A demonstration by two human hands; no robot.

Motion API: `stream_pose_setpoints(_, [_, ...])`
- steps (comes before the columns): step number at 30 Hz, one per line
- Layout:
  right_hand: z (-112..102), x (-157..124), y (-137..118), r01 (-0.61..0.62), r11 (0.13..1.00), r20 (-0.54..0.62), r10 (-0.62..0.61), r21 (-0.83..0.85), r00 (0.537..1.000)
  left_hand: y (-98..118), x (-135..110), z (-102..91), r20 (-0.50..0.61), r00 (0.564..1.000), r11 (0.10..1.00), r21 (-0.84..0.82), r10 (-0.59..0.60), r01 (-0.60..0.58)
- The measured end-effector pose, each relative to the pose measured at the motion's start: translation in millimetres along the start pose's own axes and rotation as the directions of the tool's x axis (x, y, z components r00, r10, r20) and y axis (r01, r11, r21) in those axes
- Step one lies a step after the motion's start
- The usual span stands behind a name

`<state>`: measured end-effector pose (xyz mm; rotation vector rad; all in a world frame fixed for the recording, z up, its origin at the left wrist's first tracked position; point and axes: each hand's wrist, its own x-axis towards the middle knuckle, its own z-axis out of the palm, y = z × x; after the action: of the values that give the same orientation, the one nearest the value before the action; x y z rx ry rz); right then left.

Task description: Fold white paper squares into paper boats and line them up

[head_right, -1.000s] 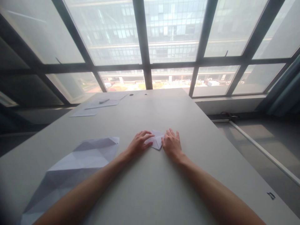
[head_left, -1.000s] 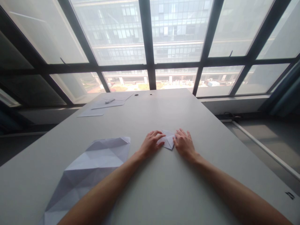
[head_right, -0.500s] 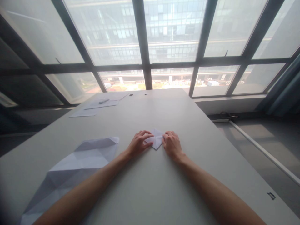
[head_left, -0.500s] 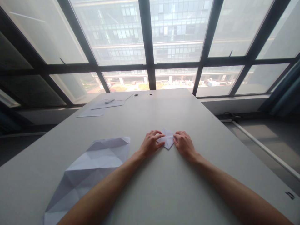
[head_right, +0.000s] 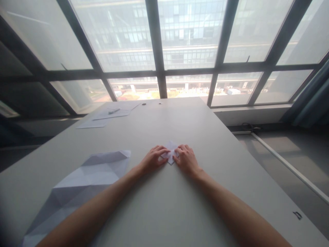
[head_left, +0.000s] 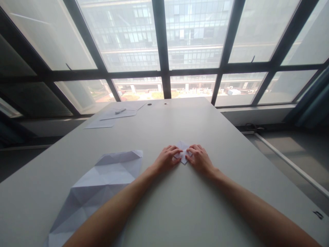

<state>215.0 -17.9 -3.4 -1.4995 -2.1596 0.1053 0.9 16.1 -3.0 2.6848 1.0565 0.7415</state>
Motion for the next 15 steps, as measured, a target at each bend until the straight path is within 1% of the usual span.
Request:
stream_pose_setpoints(3, [0.5,-0.1,0.9,-0.010,1.000,-0.010,0.010,-0.003,1.000,0.4,-0.3,-0.7,0.011,1.000,1.000,0.005,0.015,-0.015])
stream_pose_setpoints(8, [0.7,-0.2,3.3,-0.101,0.994,-0.058,0.099,-0.032,0.993,1.8,0.2,-2.5,0.029,0.999,1.000,-0.001,0.020,-0.020])
stream_pose_setpoints(15, [-0.3,-0.4,3.8,-0.112,0.993,-0.040,0.111,-0.037,0.993,5.7,0.5,-5.5,0.051,0.998,0.999,0.027,0.026,-0.027])
